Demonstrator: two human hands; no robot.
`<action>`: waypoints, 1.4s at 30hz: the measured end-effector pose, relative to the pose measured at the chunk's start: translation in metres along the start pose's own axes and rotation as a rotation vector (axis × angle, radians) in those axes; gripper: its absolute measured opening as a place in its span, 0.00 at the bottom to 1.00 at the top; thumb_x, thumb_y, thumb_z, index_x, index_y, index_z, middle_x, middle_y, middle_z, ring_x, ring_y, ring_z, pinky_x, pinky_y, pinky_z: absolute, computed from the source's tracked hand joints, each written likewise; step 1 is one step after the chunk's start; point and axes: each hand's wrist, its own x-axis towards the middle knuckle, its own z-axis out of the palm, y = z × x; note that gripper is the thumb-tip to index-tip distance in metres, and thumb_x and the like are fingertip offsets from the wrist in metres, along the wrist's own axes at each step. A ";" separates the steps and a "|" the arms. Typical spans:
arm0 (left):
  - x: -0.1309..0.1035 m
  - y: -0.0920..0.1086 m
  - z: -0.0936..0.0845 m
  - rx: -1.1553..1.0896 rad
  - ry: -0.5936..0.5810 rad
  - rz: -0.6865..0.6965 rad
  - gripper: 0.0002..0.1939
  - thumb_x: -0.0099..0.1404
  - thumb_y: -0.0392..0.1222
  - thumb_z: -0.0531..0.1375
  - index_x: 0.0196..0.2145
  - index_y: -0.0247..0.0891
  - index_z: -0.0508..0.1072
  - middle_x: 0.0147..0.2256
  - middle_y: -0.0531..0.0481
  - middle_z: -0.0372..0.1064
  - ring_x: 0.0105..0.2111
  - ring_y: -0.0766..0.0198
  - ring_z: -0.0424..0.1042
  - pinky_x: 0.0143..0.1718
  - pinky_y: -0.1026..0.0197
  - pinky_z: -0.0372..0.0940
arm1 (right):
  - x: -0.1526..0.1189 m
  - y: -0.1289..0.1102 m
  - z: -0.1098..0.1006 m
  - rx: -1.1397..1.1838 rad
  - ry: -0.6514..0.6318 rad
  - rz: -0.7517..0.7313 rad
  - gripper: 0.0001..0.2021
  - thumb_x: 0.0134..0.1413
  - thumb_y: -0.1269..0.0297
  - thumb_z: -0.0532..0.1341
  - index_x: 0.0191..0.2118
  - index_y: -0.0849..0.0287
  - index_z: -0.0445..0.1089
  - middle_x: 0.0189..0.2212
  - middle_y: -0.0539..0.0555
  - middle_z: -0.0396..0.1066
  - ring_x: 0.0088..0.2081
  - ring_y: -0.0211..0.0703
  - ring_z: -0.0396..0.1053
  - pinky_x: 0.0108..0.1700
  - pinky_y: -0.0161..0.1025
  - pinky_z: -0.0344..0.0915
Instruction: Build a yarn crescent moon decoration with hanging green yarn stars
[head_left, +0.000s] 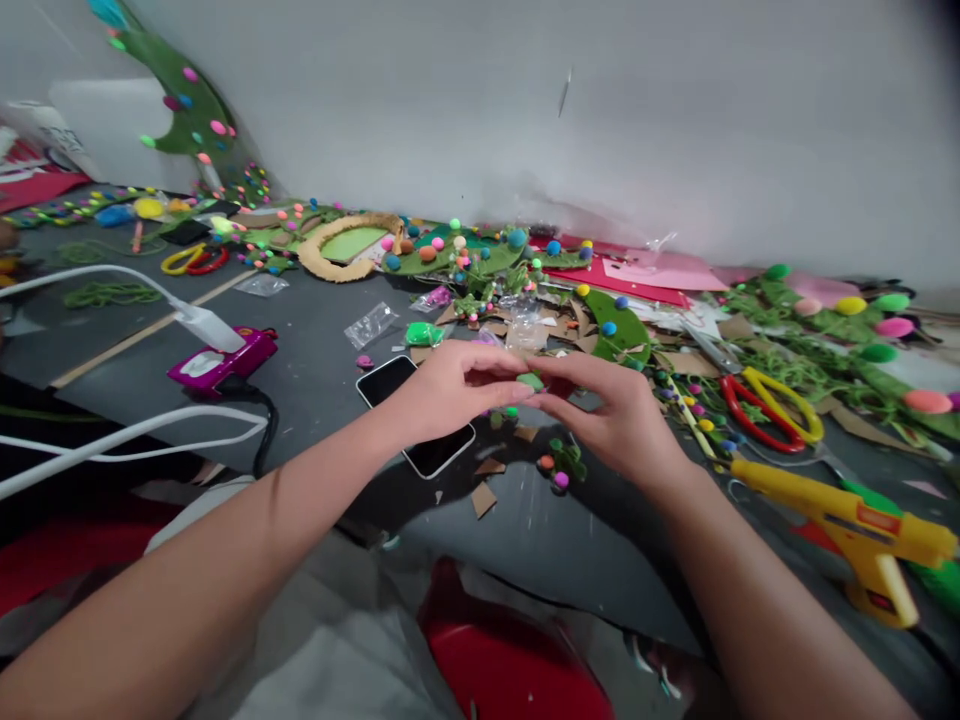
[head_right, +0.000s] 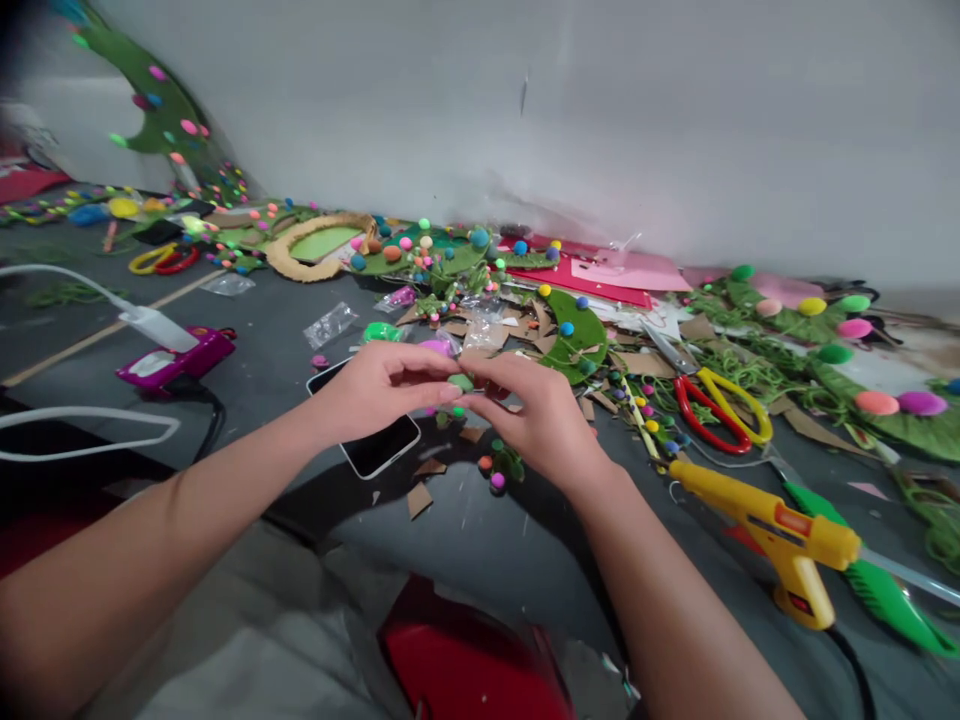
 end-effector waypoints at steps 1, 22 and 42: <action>0.000 0.000 0.000 -0.034 -0.029 -0.026 0.12 0.64 0.47 0.68 0.43 0.40 0.81 0.39 0.48 0.81 0.40 0.60 0.79 0.43 0.57 0.74 | 0.000 -0.001 0.000 -0.003 -0.002 -0.022 0.15 0.63 0.60 0.66 0.54 0.55 0.76 0.40 0.54 0.78 0.38 0.41 0.73 0.41 0.40 0.70; -0.001 -0.006 0.005 -0.585 -0.032 -0.306 0.06 0.66 0.33 0.66 0.41 0.37 0.83 0.38 0.47 0.82 0.39 0.63 0.81 0.49 0.58 0.75 | 0.003 -0.003 -0.022 -0.170 -0.085 0.120 0.18 0.70 0.54 0.55 0.29 0.57 0.67 0.23 0.47 0.61 0.26 0.36 0.58 0.30 0.37 0.55; -0.029 -0.012 0.011 -0.548 0.000 -0.350 0.17 0.62 0.40 0.71 0.46 0.31 0.76 0.35 0.43 0.80 0.36 0.62 0.81 0.44 0.58 0.76 | -0.002 -0.004 0.002 -0.041 -0.197 0.037 0.18 0.61 0.53 0.66 0.52 0.55 0.78 0.41 0.55 0.78 0.41 0.43 0.74 0.42 0.38 0.69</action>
